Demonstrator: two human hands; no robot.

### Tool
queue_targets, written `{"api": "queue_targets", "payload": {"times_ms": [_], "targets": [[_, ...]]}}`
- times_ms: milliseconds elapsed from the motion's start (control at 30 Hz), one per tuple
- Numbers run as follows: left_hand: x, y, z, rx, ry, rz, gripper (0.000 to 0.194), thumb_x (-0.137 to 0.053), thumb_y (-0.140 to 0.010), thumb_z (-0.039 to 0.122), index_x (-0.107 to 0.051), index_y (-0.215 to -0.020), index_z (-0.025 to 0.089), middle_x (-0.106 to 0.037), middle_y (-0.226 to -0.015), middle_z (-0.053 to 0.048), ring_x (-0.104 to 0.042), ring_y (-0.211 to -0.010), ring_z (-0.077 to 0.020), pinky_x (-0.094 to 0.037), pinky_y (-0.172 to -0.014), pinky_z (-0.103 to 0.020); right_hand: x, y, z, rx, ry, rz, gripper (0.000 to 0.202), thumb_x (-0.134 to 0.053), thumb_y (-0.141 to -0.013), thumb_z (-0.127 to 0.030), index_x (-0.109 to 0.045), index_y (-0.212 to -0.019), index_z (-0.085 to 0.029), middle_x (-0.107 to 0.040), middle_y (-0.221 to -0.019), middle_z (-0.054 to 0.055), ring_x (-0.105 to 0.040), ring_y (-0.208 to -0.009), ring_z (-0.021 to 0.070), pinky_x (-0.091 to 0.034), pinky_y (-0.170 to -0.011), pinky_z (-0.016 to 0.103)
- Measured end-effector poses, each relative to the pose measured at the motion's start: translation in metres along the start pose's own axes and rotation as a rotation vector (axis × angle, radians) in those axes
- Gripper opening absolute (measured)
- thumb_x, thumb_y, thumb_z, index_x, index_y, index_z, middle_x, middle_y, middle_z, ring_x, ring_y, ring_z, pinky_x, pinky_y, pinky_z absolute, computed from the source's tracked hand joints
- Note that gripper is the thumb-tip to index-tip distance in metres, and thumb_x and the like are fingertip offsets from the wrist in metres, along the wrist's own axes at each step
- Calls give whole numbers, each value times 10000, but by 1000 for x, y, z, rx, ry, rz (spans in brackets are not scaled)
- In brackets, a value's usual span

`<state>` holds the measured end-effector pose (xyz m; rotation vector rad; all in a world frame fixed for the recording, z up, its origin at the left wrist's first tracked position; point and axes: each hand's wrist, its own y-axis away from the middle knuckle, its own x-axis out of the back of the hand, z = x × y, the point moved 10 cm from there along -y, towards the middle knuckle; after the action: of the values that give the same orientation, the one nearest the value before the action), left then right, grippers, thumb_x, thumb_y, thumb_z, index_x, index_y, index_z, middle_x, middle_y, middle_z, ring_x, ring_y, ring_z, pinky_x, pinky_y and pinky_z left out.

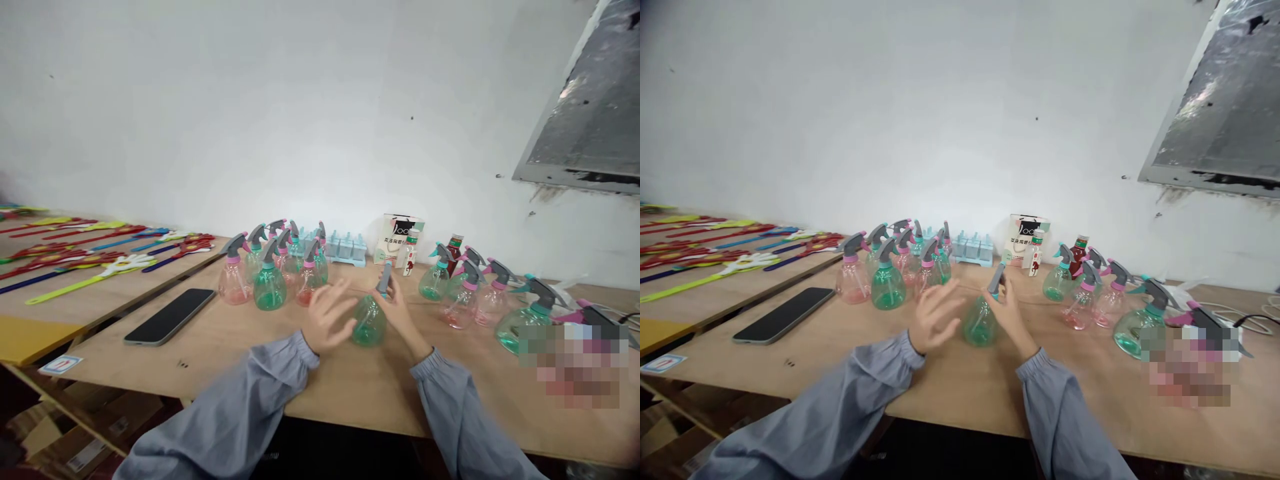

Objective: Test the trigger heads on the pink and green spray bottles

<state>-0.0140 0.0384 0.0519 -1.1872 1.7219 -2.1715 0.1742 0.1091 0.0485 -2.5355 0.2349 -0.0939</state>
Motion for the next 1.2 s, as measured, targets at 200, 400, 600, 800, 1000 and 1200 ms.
{"api": "queue_targets", "payload": {"times_ms": [200, 400, 600, 800, 1000, 1200], "targets": [[24, -13, -102, 410, -22, 259, 723, -613, -881, 289, -289, -1512, 154, -398, -1516, -213, -379, -1464, -320, -337, -1205, -526, 4, 1, 2, -149, -236, 48, 413, -654, -726, -528, -716, -1021, -246, -780, -932, 49, -725, -997, 257, -534, -984, 453], [-6, -2, -128, 468, -14, 183, 934, -653, -837, 256, -98, -1582, 162, -312, -1589, -217, -299, -1512, -332, -327, -1210, -525, -28, 14, -21, -250, -444, -189, 407, -640, -676, -503, -725, -962, -228, -794, -980, 96, -735, -1022, 316, -587, -897, 469], [-12, 6, -133, 600, -119, -24, 815, -614, -869, 248, -241, -1594, 238, -437, -1534, -178, -454, -1405, -345, -386, -1131, -558, -32, 16, -24, -297, -445, -187, 432, -669, -658, -579, -712, -923, -240, -795, -924, 83, -737, -995, 306, -591, -866, 441], [-15, 5, -118, 601, -276, -127, 600, -530, -922, 200, -476, -1494, 369, -440, -1506, -141, -478, -1369, -328, -396, -1102, -550, -13, 13, -12, -303, -427, -21, 471, -723, -671, -681, -673, -749, -219, -756, -715, 45, -749, -779, 248, -591, -670, 328], [-30, 12, -131, 585, -180, -136, 551, -539, -890, 141, -599, -1403, 331, -339, -1549, -125, -333, -1470, -393, -340, -1159, -599, -28, 18, -14, -325, -474, -150, 429, -788, -654, -617, -715, -804, -223, -773, -807, 46, -739, -826, 235, -583, -705, 308], [-36, 10, -130, 452, -82, -104, 502, -597, -853, 120, -650, -1336, 246, -289, -1539, -136, -352, -1450, -360, -327, -1207, -529, -24, 19, -18, -288, -496, -97, 419, -783, -648, -625, -707, -727, -221, -737, -689, 26, -707, -703, 199, -566, -673, 295]]}}
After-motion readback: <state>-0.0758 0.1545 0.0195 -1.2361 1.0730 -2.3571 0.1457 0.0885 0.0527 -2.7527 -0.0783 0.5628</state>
